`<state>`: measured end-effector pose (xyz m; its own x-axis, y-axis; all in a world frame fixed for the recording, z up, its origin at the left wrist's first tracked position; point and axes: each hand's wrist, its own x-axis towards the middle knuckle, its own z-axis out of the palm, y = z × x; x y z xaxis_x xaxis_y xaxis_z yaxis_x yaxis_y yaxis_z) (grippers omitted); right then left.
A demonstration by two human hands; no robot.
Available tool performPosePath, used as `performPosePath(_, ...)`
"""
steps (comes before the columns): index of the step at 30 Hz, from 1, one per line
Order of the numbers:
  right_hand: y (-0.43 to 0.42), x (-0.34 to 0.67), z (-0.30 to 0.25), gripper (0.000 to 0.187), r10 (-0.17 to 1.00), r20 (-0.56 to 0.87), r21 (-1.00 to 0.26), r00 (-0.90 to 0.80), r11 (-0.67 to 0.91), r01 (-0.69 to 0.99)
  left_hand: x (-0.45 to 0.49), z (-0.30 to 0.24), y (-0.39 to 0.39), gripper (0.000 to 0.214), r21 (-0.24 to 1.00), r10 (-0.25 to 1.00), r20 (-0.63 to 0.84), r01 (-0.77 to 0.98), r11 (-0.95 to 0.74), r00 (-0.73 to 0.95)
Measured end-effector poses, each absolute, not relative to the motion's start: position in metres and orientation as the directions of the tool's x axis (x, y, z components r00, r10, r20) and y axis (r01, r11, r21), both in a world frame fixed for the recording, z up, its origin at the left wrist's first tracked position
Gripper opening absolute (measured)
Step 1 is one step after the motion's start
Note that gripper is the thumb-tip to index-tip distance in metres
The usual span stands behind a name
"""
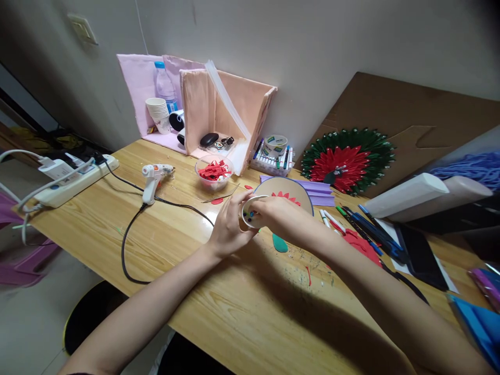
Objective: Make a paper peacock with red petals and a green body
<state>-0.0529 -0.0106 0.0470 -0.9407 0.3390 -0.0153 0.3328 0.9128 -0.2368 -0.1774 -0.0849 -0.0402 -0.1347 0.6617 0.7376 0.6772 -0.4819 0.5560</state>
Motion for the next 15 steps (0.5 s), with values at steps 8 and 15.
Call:
performPosePath(8,-0.01,-0.035,0.057,0.032,0.335,0.062,-0.165,-0.94,0.932,0.322,-0.176,-0.042,-0.085,0.075,0.54,0.653,0.747,0.684,-0.49,-0.122)
performPosePath(15,-0.02,-0.05,0.058,0.02,0.446,-0.024,0.051,-0.895,0.895,0.444,-0.177,-0.042,-0.084,0.072,0.549,0.671,0.732,0.686,-0.477,-0.119)
